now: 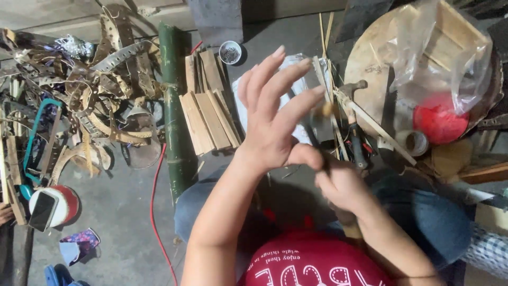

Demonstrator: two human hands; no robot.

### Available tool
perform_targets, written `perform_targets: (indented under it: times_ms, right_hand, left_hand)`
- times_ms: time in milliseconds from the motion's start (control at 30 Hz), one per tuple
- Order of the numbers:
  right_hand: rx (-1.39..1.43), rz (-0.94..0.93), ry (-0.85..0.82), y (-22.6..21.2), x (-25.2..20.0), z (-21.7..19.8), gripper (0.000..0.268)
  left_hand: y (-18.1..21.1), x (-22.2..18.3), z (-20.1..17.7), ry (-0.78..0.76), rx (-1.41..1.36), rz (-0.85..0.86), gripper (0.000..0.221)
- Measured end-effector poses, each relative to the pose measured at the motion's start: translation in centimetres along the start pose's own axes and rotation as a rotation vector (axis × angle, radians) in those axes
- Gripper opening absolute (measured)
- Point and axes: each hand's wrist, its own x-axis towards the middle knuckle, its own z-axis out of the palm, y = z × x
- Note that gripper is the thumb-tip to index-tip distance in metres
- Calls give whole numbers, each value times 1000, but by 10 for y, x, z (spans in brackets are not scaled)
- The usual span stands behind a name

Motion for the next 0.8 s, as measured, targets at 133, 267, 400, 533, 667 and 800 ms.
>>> perform_targets:
  times_ms: [133, 267, 400, 533, 667, 800]
  right_hand:
    - [11, 557, -183, 11, 31, 16, 34]
    - [-21, 593, -180, -33, 21, -11, 55]
    - [21, 382, -80, -13, 17, 0, 53]
    - [-9, 561, -200, 26, 42, 34, 54]
    - [-91, 561, -229, 9, 37, 22, 51]
    - [-18, 357, -73, -7, 19, 12, 51]
  left_hand:
    - [-10, -19, -3, 85, -39, -139, 79]
    - [-9, -26, -19, 112, -86, -194, 65]
    - [-7, -20, -25, 173, -139, -181, 63]
    - [-4, -27, -15, 105, -143, -228, 68]
    - [-4, -35, -13, 20, -176, -256, 70]
    - [-7, -27, -17, 160, -276, -253, 68]
